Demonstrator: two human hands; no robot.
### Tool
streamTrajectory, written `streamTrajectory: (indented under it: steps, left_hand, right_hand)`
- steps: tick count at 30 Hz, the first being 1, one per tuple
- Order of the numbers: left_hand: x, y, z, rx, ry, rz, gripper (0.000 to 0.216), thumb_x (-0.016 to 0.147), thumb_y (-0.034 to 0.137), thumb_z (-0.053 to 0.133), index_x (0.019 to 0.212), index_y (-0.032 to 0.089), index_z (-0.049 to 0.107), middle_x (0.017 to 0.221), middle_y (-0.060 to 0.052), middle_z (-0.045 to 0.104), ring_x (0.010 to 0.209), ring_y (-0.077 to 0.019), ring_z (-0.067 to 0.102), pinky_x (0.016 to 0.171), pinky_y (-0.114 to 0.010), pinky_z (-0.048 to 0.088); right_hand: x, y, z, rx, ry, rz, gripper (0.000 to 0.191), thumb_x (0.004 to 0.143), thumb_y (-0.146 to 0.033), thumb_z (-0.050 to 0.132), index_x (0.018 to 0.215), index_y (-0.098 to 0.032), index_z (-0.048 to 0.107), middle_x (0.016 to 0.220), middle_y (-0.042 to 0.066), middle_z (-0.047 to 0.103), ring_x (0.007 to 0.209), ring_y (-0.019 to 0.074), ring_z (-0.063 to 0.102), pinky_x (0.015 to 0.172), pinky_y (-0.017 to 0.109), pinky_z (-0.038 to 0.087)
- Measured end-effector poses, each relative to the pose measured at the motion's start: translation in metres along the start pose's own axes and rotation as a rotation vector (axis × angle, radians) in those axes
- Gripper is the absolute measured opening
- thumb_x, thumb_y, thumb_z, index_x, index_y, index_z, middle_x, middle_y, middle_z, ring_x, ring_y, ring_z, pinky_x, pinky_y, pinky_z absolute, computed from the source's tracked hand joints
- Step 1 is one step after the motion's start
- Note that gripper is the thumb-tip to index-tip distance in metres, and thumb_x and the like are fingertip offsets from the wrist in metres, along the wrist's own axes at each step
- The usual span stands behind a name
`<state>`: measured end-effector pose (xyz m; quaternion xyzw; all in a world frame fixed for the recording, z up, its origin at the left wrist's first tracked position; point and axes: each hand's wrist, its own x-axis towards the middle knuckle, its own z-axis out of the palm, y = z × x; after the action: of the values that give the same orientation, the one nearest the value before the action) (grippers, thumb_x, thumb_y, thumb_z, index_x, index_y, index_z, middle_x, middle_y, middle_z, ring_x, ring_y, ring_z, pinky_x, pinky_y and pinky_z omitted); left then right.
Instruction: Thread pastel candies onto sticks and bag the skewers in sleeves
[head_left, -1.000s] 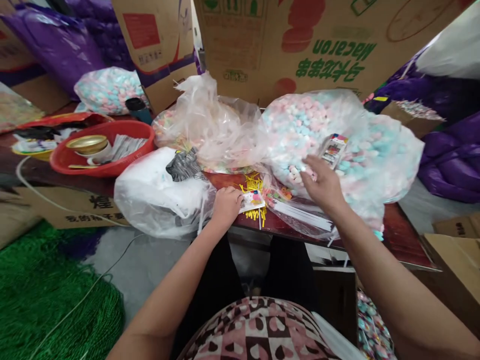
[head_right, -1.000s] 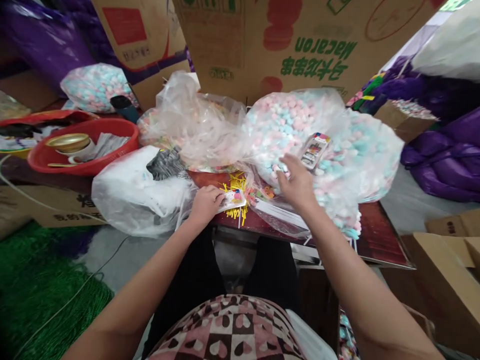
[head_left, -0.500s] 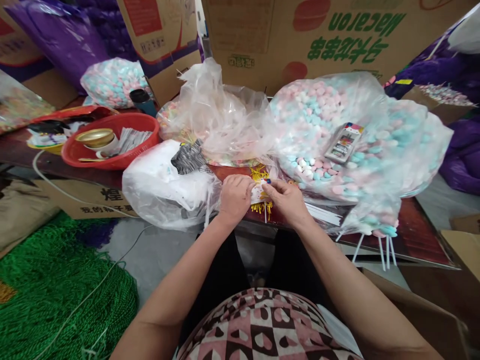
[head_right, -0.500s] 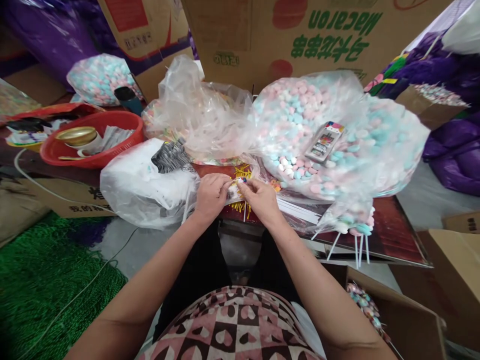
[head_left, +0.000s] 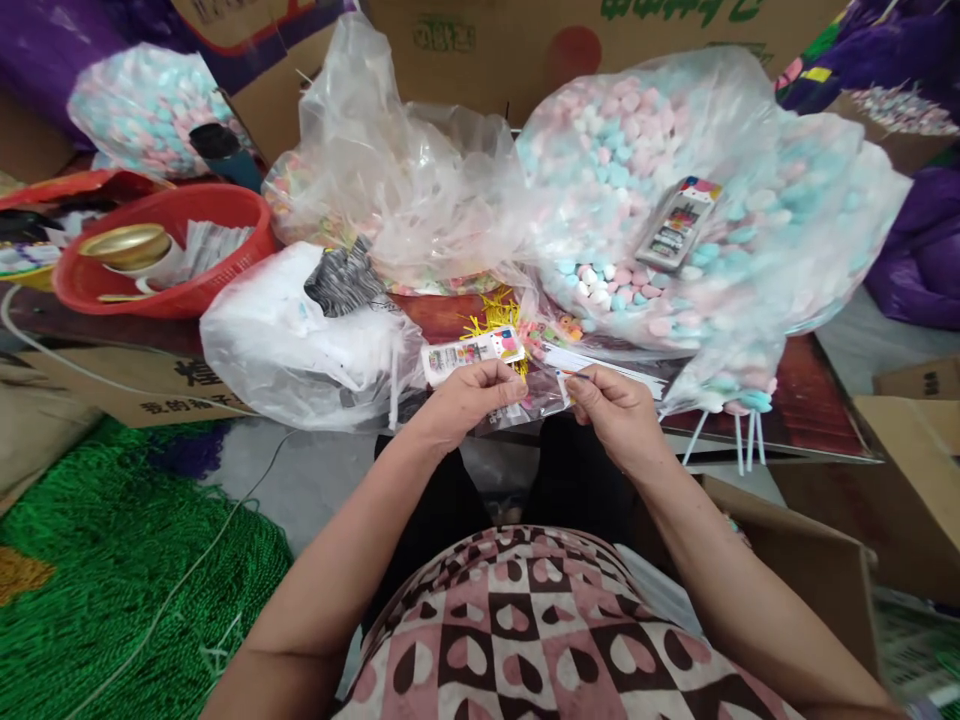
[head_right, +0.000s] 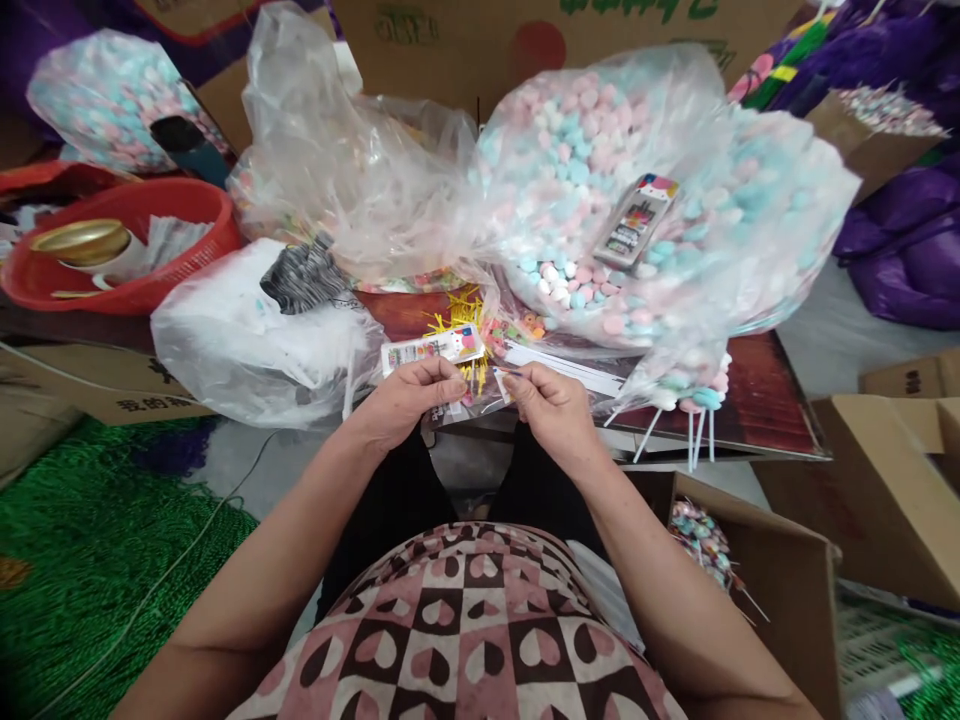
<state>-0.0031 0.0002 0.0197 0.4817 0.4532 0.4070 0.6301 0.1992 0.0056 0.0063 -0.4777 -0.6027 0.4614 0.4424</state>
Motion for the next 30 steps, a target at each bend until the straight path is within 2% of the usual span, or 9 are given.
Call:
streamTrajectory:
  steps: [3, 7, 10, 14, 18, 20, 25, 28, 30]
  left_hand:
    - [-0.004, -0.005, 0.006, 0.069, 0.021, 0.018, 0.034, 0.078, 0.048, 0.068, 0.072, 0.015, 0.060, 0.064, 0.002, 0.053, 0.056, -0.0069, 0.041, 0.053, -0.020, 0.031]
    - [-0.010, -0.005, 0.015, 0.226, 0.017, 0.068, 0.037, 0.084, 0.050, 0.060, 0.070, 0.016, 0.055, 0.062, 0.004, 0.047, 0.057, -0.0079, 0.039, 0.055, -0.021, 0.030]
    - [-0.011, -0.007, 0.022, 0.261, 0.017, 0.062, 0.043, 0.087, 0.057, 0.053, 0.069, 0.017, 0.053, 0.059, 0.004, 0.045, 0.055, -0.0083, 0.039, 0.053, -0.022, 0.030]
    - [-0.010, -0.011, 0.029, 0.186, 0.049, -0.003, 0.050, 0.085, 0.065, 0.049, 0.067, 0.018, 0.052, 0.052, 0.005, 0.044, 0.045, -0.0070, 0.035, 0.047, -0.022, 0.028]
    - [-0.011, -0.013, 0.030, 0.203, 0.070, -0.009, 0.052, 0.083, 0.067, 0.051, 0.065, 0.019, 0.050, 0.048, 0.006, 0.043, 0.042, -0.0065, 0.035, 0.045, -0.022, 0.028]
    - [-0.011, -0.016, 0.029, 0.229, 0.066, 0.000, 0.051, 0.084, 0.066, 0.051, 0.065, 0.018, 0.050, 0.050, 0.005, 0.044, 0.044, -0.0064, 0.036, 0.046, -0.022, 0.029]
    - [-0.010, -0.023, 0.028, 0.162, 0.042, -0.020, 0.042, 0.085, 0.060, 0.054, 0.074, 0.019, 0.055, 0.057, 0.005, 0.048, 0.045, -0.0062, 0.041, 0.046, -0.020, 0.032]
    - [-0.010, -0.027, 0.027, 0.167, -0.005, -0.048, 0.036, 0.083, 0.054, 0.060, 0.076, 0.019, 0.057, 0.055, 0.006, 0.048, 0.043, -0.0053, 0.037, 0.043, -0.019, 0.029]
    - [-0.009, -0.028, 0.026, 0.199, 0.013, -0.059, 0.039, 0.084, 0.054, 0.058, 0.072, 0.018, 0.057, 0.053, 0.005, 0.048, 0.042, -0.0052, 0.036, 0.042, -0.019, 0.028]
  right_hand:
    - [-0.005, 0.002, -0.003, 0.051, -0.013, 0.053, 0.045, 0.082, -0.055, 0.066, 0.055, -0.020, 0.056, 0.051, -0.003, 0.052, 0.050, 0.0107, 0.044, 0.052, 0.025, 0.035]
    - [-0.011, 0.002, -0.001, 0.261, -0.006, 0.153, 0.034, 0.071, -0.051, 0.078, 0.068, -0.021, 0.063, 0.059, -0.002, 0.060, 0.055, 0.0121, 0.050, 0.056, 0.026, 0.042]
    - [-0.016, 0.005, 0.002, 0.254, 0.056, 0.151, 0.040, 0.075, -0.054, 0.073, 0.059, -0.020, 0.058, 0.050, -0.003, 0.054, 0.048, 0.0103, 0.046, 0.051, 0.025, 0.038]
    - [-0.020, 0.007, 0.004, 0.199, 0.124, 0.133, 0.048, 0.081, -0.058, 0.066, 0.054, -0.020, 0.054, 0.046, -0.003, 0.048, 0.045, 0.0100, 0.042, 0.048, 0.025, 0.034]
    - [-0.020, 0.006, 0.002, 0.354, 0.042, 0.223, 0.036, 0.073, -0.055, 0.075, 0.071, -0.021, 0.064, 0.060, -0.002, 0.059, 0.052, 0.0120, 0.052, 0.053, 0.026, 0.042]
    - [-0.020, 0.006, 0.000, 0.399, 0.039, 0.228, 0.034, 0.068, -0.051, 0.080, 0.070, -0.021, 0.064, 0.059, -0.003, 0.059, 0.051, 0.0112, 0.051, 0.053, 0.025, 0.042]
    - [-0.024, 0.004, -0.002, 0.182, 0.168, 0.106, 0.045, 0.079, -0.054, 0.069, 0.052, -0.020, 0.055, 0.047, -0.003, 0.051, 0.048, 0.0100, 0.043, 0.051, 0.025, 0.036]
    - [-0.027, 0.002, -0.003, 0.062, 0.178, 0.104, 0.050, 0.081, -0.056, 0.065, 0.049, -0.020, 0.053, 0.046, -0.003, 0.049, 0.047, 0.0099, 0.041, 0.050, 0.025, 0.035]
    - [-0.027, 0.001, -0.003, 0.101, 0.161, 0.133, 0.045, 0.079, -0.055, 0.067, 0.054, -0.020, 0.056, 0.049, -0.003, 0.051, 0.048, 0.0098, 0.043, 0.051, 0.025, 0.037]
